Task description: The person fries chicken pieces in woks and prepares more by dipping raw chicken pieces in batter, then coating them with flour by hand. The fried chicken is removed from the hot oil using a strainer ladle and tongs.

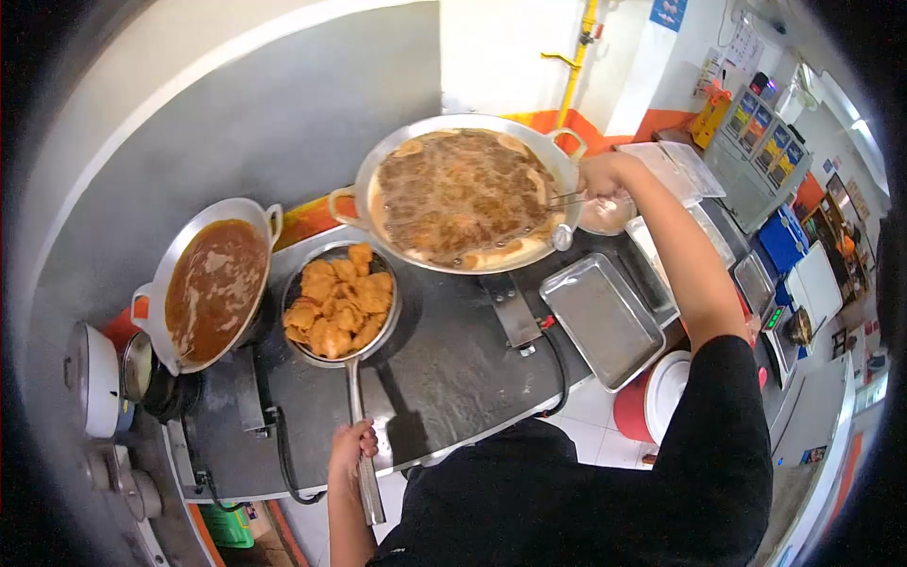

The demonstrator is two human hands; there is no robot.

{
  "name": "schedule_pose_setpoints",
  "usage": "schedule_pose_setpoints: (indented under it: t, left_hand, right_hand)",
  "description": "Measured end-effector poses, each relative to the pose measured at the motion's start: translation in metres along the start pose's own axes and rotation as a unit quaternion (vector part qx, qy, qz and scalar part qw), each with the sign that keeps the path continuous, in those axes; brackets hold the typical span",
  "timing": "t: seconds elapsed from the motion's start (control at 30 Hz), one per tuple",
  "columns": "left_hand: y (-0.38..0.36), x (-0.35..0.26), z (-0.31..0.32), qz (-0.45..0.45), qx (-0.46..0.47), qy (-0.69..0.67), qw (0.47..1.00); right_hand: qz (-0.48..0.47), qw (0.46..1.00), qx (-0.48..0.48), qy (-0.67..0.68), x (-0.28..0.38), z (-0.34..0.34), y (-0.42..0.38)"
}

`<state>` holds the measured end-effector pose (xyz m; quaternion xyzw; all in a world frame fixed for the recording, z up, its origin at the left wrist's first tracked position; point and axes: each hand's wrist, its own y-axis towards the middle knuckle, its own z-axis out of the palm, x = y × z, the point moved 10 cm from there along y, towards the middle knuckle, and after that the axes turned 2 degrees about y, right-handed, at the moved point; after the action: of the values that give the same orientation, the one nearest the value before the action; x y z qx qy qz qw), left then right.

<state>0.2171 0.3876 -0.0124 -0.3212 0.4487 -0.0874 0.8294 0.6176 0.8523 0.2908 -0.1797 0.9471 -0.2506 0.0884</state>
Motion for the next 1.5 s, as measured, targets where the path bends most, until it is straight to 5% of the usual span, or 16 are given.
schedule_pose_setpoints:
  t: [0.13, 0.53, 0.77, 1.1, 1.33, 1.5]
  left_hand:
    - [0.038, 0.005, 0.009, 0.039, 0.000, -0.041, 0.998]
    - [0.067, 0.005, 0.029, 0.041, 0.009, -0.125, 0.991]
    - [0.061, -0.003, 0.036, 0.047, -0.005, -0.128, 0.991]
    - [0.065, -0.001, 0.032, 0.061, 0.011, -0.119, 0.991]
    - [0.066, -0.001, 0.032, 0.044, 0.004, -0.133, 0.990]
    - [0.066, 0.003, 0.034, 0.047, 0.016, -0.134, 0.990]
  right_hand:
    - [-0.028, 0.985, 0.038, 0.164, 0.001, 0.030, 0.015]
    - [-0.090, 0.915, 0.113, 0.377, 0.047, 0.074, 0.063]
    - [-0.148, 0.920, 0.123, 0.340, 0.067, 0.074, 0.087]
    - [-0.182, 0.922, -0.061, 0.338, 0.114, 0.055, 0.106]
    - [-0.235, 0.907, -0.340, 0.076, 0.112, 0.026, 0.076]
    - [-0.155, 0.934, -0.321, -0.016, 0.074, 0.034, 0.079]
